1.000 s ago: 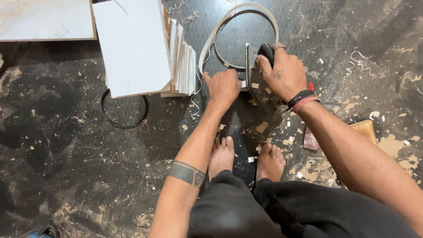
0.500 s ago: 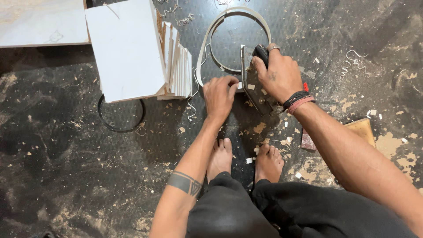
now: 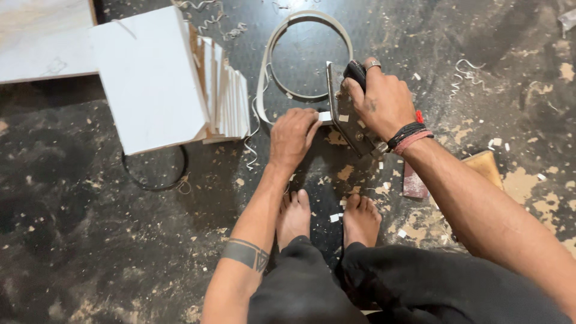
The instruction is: The person takes white edge banding strips and presses them onto the edges of small white boards using a hand-held edge banding iron, working one board at a time and stacking finished boards. They then set the iron down and scrape and sand the banded edges of a board by hand.
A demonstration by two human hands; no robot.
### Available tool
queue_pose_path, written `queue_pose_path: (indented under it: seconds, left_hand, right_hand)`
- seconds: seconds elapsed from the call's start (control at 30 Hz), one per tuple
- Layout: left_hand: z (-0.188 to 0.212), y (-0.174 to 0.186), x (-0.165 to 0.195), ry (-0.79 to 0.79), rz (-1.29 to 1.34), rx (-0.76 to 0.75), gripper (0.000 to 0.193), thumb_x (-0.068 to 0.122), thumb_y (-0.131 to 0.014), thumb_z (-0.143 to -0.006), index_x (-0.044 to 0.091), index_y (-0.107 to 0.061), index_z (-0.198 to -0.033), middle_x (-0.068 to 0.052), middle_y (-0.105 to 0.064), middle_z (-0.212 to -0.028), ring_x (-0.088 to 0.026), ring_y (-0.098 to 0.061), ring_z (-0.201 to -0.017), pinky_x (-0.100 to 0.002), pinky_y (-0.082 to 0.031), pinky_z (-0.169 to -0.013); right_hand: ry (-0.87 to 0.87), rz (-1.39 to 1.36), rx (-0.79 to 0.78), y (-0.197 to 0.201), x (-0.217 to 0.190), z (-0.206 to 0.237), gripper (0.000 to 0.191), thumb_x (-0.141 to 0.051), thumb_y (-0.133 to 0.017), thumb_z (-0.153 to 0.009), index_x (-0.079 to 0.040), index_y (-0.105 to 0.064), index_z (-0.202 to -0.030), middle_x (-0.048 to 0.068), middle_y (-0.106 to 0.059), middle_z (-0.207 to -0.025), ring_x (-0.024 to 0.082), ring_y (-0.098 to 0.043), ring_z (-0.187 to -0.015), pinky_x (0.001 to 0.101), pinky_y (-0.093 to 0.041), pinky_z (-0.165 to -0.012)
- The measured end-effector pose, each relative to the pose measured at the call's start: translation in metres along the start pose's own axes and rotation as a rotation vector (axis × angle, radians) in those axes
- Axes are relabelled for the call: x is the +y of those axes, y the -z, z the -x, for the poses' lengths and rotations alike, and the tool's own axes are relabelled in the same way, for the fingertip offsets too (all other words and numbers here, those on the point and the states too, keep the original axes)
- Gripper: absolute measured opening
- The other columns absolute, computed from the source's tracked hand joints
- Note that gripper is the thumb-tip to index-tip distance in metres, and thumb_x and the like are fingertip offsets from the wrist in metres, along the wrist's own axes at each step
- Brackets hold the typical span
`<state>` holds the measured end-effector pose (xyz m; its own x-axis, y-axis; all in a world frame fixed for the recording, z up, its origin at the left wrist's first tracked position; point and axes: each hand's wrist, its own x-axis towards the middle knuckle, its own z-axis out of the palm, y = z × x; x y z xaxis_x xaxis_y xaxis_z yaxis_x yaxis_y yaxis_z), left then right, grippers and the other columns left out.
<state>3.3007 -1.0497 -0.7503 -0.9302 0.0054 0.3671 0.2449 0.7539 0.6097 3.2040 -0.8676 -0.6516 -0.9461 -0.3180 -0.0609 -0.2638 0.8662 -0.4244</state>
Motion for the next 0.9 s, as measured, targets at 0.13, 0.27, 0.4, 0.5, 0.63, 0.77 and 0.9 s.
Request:
queue_pose_path:
  seconds: [0.13, 0.27, 0.4, 0.5, 0.63, 0.77, 0.9]
  left_hand:
    - [-0.007, -0.003, -0.002, -0.032, -0.103, -0.108, 0.014, 0.020, -0.073, -0.096, 0.011, -0.067, -0.105, -0.006, -0.069, -0.095, -0.026, -0.067, -0.099, -0.047, -0.044, -0.106]
    - [-0.009, -0.004, -0.005, -0.108, -0.164, -0.183, 0.032, 0.016, -0.070, -0.097, 0.014, -0.068, -0.129, -0.006, -0.068, -0.090, -0.024, -0.067, -0.094, -0.057, -0.035, -0.114]
    - [-0.010, -0.005, -0.008, -0.204, -0.228, -0.183, 0.033, 0.013, -0.070, -0.092, 0.024, -0.070, -0.122, -0.002, -0.070, -0.100, -0.020, -0.068, -0.100, -0.059, -0.031, -0.116]
    - [-0.012, -0.004, -0.007, -0.199, -0.234, -0.202, 0.029, 0.013, -0.070, -0.093, 0.024, -0.071, -0.120, -0.002, -0.071, -0.103, -0.021, -0.068, -0.103, -0.058, -0.031, -0.118]
    - [-0.017, 0.001, 0.001, -0.199, -0.183, -0.233, 0.017, 0.020, -0.073, -0.093, 0.018, -0.072, -0.110, -0.005, -0.072, -0.104, -0.024, -0.068, -0.101, -0.059, -0.033, -0.115]
    - [-0.024, 0.004, 0.014, -0.226, -0.133, -0.208, 0.012, 0.019, -0.072, -0.095, 0.014, -0.071, -0.105, -0.005, -0.072, -0.105, -0.024, -0.069, -0.104, -0.055, -0.039, -0.111]
    - [-0.030, 0.004, 0.021, -0.295, -0.078, -0.203, 0.010, 0.014, -0.070, -0.098, 0.007, -0.067, -0.104, -0.008, -0.071, -0.110, -0.027, -0.068, -0.113, -0.048, -0.045, -0.107]
  right_hand:
    - [-0.010, 0.023, -0.003, 0.007, 0.019, 0.000, 0.041, -0.038, -0.062, -0.104, -0.001, -0.060, -0.122, 0.031, -0.069, -0.079, 0.052, -0.067, -0.075, 0.0590, -0.053, -0.069]
    - [0.009, 0.030, 0.001, 0.014, 0.040, 0.002, 0.041, -0.037, -0.062, -0.105, -0.001, -0.058, -0.122, 0.029, -0.069, -0.080, 0.050, -0.068, -0.076, 0.0578, -0.054, -0.068]
    - [0.011, 0.081, 0.028, 0.019, 0.058, 0.003, 0.042, -0.038, -0.064, -0.103, -0.002, -0.058, -0.123, 0.029, -0.069, -0.079, 0.050, -0.067, -0.074, 0.0579, -0.053, -0.065]
    - [0.038, 0.115, 0.028, 0.022, 0.066, 0.004, 0.042, -0.040, -0.063, -0.104, -0.002, -0.057, -0.122, 0.028, -0.069, -0.078, 0.050, -0.067, -0.072, 0.0581, -0.052, -0.063]
    - [0.023, 0.053, 0.010, 0.030, 0.072, 0.006, 0.040, -0.042, -0.063, -0.103, -0.005, -0.058, -0.117, 0.025, -0.070, -0.078, 0.047, -0.067, -0.071, 0.0572, -0.051, -0.063]
    - [0.033, 0.015, 0.027, 0.042, 0.088, 0.015, 0.040, -0.041, -0.066, -0.099, -0.006, -0.059, -0.118, 0.024, -0.070, -0.075, 0.046, -0.067, -0.070, 0.0558, -0.051, -0.063]
    - [-0.274, -0.193, -0.148, 0.050, 0.126, 0.033, 0.040, -0.047, -0.060, -0.099, -0.011, -0.058, -0.117, 0.018, -0.074, -0.084, 0.034, -0.075, -0.069, 0.0466, -0.059, -0.067]
